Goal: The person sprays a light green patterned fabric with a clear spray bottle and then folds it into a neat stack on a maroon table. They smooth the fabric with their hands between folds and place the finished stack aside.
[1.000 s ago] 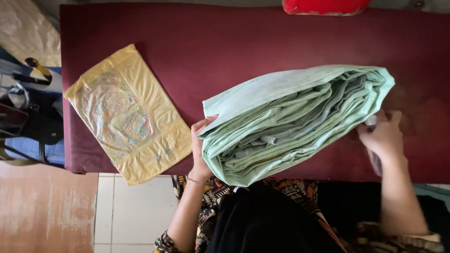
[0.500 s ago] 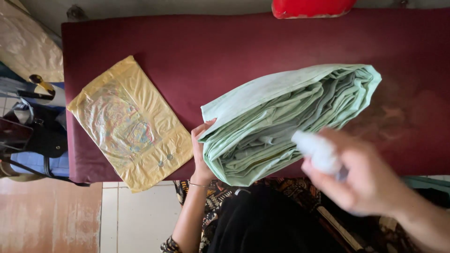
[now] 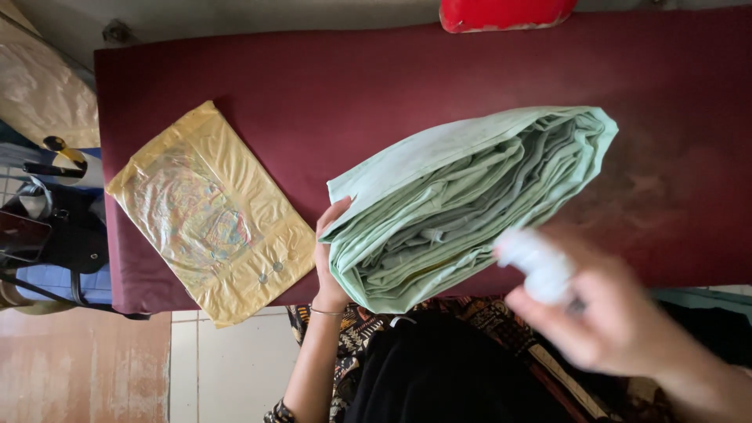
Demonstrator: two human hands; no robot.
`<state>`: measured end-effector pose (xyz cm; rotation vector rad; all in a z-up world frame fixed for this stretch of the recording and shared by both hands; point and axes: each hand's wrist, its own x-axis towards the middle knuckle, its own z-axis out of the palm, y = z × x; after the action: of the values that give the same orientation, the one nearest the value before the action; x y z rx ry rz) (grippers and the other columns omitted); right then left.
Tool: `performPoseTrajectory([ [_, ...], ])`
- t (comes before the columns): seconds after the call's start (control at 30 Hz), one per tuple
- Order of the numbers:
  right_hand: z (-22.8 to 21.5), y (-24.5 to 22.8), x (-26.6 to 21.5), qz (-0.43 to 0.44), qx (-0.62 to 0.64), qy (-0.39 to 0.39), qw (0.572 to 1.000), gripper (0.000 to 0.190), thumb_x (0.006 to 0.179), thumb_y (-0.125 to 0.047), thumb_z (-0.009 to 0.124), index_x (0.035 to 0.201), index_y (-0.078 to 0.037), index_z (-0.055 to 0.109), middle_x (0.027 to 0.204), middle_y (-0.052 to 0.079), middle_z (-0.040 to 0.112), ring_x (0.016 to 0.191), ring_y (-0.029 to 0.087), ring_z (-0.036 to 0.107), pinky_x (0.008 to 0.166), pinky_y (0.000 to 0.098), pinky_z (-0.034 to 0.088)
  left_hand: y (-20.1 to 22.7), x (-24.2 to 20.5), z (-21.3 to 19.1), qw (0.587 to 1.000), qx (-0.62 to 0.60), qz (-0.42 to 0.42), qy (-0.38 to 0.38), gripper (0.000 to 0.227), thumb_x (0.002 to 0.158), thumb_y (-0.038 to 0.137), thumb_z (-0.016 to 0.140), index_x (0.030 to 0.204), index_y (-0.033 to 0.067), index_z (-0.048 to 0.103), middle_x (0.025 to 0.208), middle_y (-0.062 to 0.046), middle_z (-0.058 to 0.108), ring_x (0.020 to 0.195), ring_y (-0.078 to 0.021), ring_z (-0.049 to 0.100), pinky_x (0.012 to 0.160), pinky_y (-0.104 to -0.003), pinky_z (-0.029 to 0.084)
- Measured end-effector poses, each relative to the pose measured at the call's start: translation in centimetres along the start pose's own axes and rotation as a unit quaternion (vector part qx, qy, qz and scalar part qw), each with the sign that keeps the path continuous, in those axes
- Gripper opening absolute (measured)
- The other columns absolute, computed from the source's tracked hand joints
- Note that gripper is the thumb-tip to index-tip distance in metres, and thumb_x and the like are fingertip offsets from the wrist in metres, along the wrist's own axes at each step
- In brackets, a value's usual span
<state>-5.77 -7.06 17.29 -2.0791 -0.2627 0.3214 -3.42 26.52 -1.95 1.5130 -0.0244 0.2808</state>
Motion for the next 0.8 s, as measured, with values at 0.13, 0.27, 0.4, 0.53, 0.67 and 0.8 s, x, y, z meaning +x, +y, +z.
performPoseTrajectory([
  [0.13, -0.2, 1.2, 1.2, -0.015, 0.003, -0.01, 1.0, 0.044, 0.082, -0.009, 0.074, 0.124, -0.003, 0.062, 0.096, 0.007, 0.067, 0.079, 0.017, 0.062, 0.069, 0.0285, 0.052, -0.2, 0.3, -0.2, 0.999, -0.042, 0.008, -0.019, 0.057, 0.102, 0.028, 0.063, 0.148, -0.0003, 0.043, 0.15, -0.016, 0.053, 0.134, -0.0218, 0.056, 0.116, -0.04, 0.045],
  [0.27, -4.5, 2.4, 4.0, -0.149, 0.218, 0.132, 0.956, 0.031, 0.104, -0.006, 0.062, 0.133, 0.002, 0.052, 0.116, 0.014, 0.064, 0.089, 0.019, 0.069, 0.072, 0.0335, 0.062, 2.6, 3.6, 0.5, 0.786, -0.556, -0.266, 0.048, 0.077, 0.084, 0.035, 0.08, 0.143, -0.0004, 0.044, 0.133, -0.017, 0.064, 0.118, -0.0301, 0.065, 0.104, -0.047, 0.051],
  [0.4, -6.4, 2.7, 4.5, -0.143, 0.215, 0.217, 0.941, 0.044, 0.102, -0.011, 0.055, 0.144, 0.0, 0.044, 0.148, 0.011, 0.047, 0.13, 0.02, 0.061, 0.073, 0.0406, 0.062, 8.0, 8.7, 1.8, 0.988, 0.145, 0.022, 0.037, 0.097, 0.062, 0.031, 0.094, 0.137, -0.0006, 0.042, 0.118, -0.013, 0.071, 0.106, -0.0227, 0.073, 0.094, -0.04, 0.062],
  [0.53, -4.6, 6.6, 5.2, -0.165, 0.362, 0.214, 0.892, 0.042, 0.112, -0.015, 0.058, 0.15, -0.002, 0.047, 0.142, 0.018, 0.052, 0.092, 0.025, 0.069, 0.071, 0.0389, 0.065, 3.5, 14.2, -2.0, 0.979, -0.021, -0.183, 0.085, 0.079, 0.07, 0.034, 0.092, 0.131, -0.0022, 0.057, 0.123, -0.015, 0.072, 0.107, -0.025, 0.072, 0.095, -0.04, 0.06],
  [0.67, 1.0, 3.7, 8.8, -0.076, 0.312, 0.187, 0.929, 0.044, 0.103, -0.007, 0.055, 0.145, 0.003, 0.046, 0.132, 0.025, 0.063, 0.068, 0.022, 0.066, 0.06, 0.037, 0.061, 0.9, 15.3, -4.4, 0.925, -0.07, -0.36, 0.1, 0.067, 0.077, 0.047, 0.08, 0.128, 0.0044, 0.068, 0.126, -0.008, 0.071, 0.112, -0.0228, 0.069, 0.093, -0.038, 0.054],
  [0.8, 7.2, 1.2, 13.4, -0.119, 0.263, -0.017, 0.957, 0.024, 0.095, -0.009, 0.062, 0.117, 0.0, 0.062, 0.116, 0.016, 0.064, 0.072, 0.014, 0.066, 0.06, 0.03, 0.059, -3.1, 12.6, -4.2, 0.947, -0.073, -0.286, 0.124, 0.065, 0.094, 0.051, 0.071, 0.133, -0.0011, 0.063, 0.119, -0.005, 0.057, 0.108, -0.0208, 0.052, 0.091, -0.038, 0.044],
])
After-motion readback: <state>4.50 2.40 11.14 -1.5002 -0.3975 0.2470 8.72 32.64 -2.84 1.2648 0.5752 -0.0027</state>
